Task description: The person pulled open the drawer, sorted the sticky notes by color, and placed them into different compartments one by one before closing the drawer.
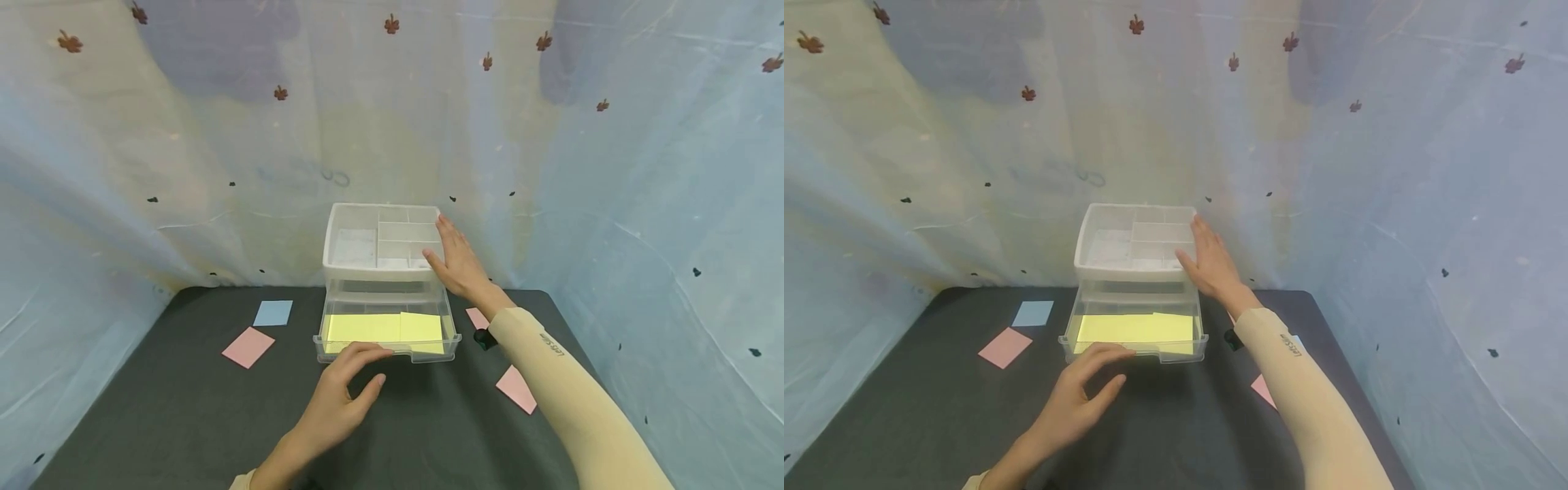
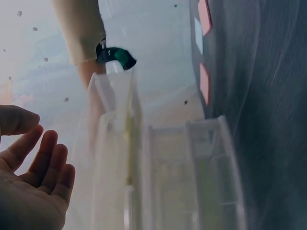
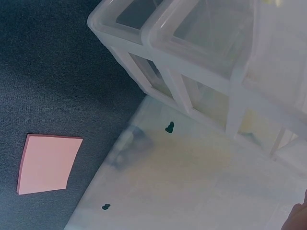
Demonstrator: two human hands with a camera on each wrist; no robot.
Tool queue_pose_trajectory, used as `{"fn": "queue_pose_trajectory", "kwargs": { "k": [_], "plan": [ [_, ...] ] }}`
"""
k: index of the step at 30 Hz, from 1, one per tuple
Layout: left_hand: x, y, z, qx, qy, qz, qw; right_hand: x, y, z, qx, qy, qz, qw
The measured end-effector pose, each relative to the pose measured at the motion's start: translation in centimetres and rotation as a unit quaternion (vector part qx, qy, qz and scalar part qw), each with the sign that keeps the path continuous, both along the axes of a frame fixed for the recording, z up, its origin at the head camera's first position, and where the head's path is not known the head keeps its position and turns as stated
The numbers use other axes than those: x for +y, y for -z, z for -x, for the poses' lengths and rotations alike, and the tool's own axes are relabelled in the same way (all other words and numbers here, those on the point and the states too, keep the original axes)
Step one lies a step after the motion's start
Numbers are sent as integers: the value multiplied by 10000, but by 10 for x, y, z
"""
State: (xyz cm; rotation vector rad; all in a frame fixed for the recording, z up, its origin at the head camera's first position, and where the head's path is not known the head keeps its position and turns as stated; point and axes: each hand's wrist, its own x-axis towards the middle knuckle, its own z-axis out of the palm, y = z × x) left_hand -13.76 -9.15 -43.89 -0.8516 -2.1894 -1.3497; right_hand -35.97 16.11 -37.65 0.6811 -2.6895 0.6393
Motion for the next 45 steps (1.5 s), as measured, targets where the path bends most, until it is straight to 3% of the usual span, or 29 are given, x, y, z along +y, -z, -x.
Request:
{"fn": "queue_pose_trajectory", "kwargs": {
  "k": [8,11,14,19,22,24,31,37,41,45],
  "plan": [
    [9,26,-4,-785,473,-426,9949,0,1,2,32,16,-26,10000],
    [13,36,-3,-1185,515,-672,9893,0,1,2,52,-5,-24,10000],
    [18,44,-2,-1696,557,-1044,9784,0,2,2,67,-10,-18,10000],
    [27,48,-1,-2663,656,-1917,9423,0,3,2,77,1,7,10000],
    [31,47,0,-3073,482,-2277,9227,0,3,2,80,9,7,10000],
    [33,47,2,-3229,329,-2419,9144,0,3,2,73,22,8,10000],
    [38,48,9,-3508,114,-3075,8844,-1,2,1,62,49,18,10000],
    [47,46,12,-3554,139,-3963,8464,0,2,2,99,44,8,9999],
    [55,44,13,-3527,-13,-4485,8213,0,3,3,100,41,-6,9999],
    [59,43,15,-3536,-136,-4797,8029,0,3,3,78,32,-4,10000]
  ]
}}
